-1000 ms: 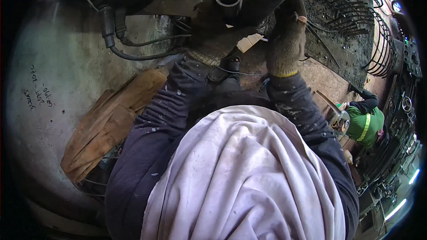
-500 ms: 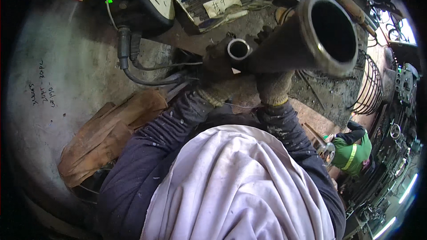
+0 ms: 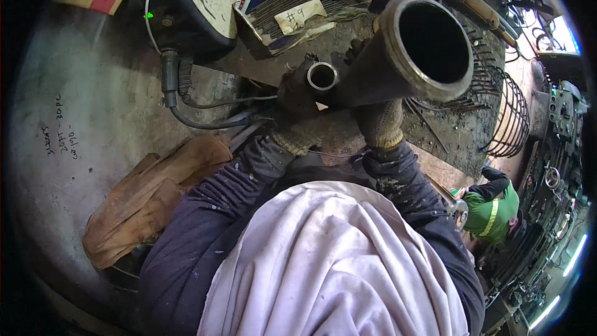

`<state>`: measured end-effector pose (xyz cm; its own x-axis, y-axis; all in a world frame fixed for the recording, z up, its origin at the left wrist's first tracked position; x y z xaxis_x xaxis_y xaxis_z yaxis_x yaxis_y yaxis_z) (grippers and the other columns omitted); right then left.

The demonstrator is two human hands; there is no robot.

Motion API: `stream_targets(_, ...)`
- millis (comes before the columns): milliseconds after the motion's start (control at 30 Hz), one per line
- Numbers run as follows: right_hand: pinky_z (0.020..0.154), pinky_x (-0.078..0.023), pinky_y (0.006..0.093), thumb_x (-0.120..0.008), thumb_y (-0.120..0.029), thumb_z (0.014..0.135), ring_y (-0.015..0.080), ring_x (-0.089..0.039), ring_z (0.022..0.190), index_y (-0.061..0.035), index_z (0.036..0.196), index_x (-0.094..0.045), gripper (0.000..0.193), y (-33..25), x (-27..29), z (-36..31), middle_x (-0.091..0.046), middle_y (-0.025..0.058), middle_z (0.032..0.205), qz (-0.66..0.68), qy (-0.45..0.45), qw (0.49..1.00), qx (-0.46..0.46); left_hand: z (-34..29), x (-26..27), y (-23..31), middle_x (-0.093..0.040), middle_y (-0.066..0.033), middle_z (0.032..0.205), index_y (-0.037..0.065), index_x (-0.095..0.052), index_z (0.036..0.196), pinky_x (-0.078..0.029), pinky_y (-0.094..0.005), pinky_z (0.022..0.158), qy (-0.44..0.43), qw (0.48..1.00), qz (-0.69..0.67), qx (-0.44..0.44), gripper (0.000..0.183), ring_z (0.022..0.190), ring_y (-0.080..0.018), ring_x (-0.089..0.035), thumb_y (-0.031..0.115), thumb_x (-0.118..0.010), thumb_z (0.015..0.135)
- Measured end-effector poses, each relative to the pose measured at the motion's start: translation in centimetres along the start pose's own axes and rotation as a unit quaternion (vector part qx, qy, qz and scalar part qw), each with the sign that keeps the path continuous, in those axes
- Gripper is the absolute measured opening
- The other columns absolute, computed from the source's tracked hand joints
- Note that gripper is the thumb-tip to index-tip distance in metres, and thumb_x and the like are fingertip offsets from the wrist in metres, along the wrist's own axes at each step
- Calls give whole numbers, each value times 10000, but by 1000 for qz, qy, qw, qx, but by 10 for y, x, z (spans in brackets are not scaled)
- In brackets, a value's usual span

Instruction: The person positions and secures a metal hook onto a wire cage by hand and using a tool.

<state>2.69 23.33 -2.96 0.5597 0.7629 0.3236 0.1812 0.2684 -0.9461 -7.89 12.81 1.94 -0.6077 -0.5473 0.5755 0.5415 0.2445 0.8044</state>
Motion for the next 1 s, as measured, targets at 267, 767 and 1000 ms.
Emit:
stream_targets(267, 1176, -282, 407, -563, -169, 961, 280, -353, 1415, -50, 1516, -238, 655, -10, 6, 4, -347, 170, 1528, 52, -12, 999, 4, -2, -6, -16, -566, -211, 1255, 27, -420, 1351, -518, -430, 944, 45, 996, 30, -64, 1007, 1139, -347, -606, 417, -934, 578)
stream_targets(767, 843, -522, 332, -643, -269, 927, 227, -644, 999, -26, 1349, -523, 501, -7, 44, -8, -633, 116, 1212, 55, 131, 987, -71, -2, -8, -7, -609, -177, 1164, 12, -505, 1242, -512, -415, 905, 21, 998, 10, -63, 764, 1067, -308, -630, 327, -886, 661)
stream_targets(1000, 888, -519, 321, -600, -273, 919, 202, -674, 1009, -25, 1251, -642, 417, -6, 39, -17, -711, 142, 1107, 23, 70, 972, -225, -18, 0, -6, -659, -161, 1063, -2, -588, 1146, -522, -415, 850, 66, 996, 26, -52, 595, 983, -301, -665, 292, -852, 702)
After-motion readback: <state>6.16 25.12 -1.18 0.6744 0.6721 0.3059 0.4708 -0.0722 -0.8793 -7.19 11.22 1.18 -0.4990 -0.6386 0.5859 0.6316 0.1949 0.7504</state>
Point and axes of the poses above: each hand's wrist, its own z-axis towards the middle knuckle, its own x-axis out of the back of the hand, y = z × x, the point moved 9 cm from there along z, towards the middle knuckle
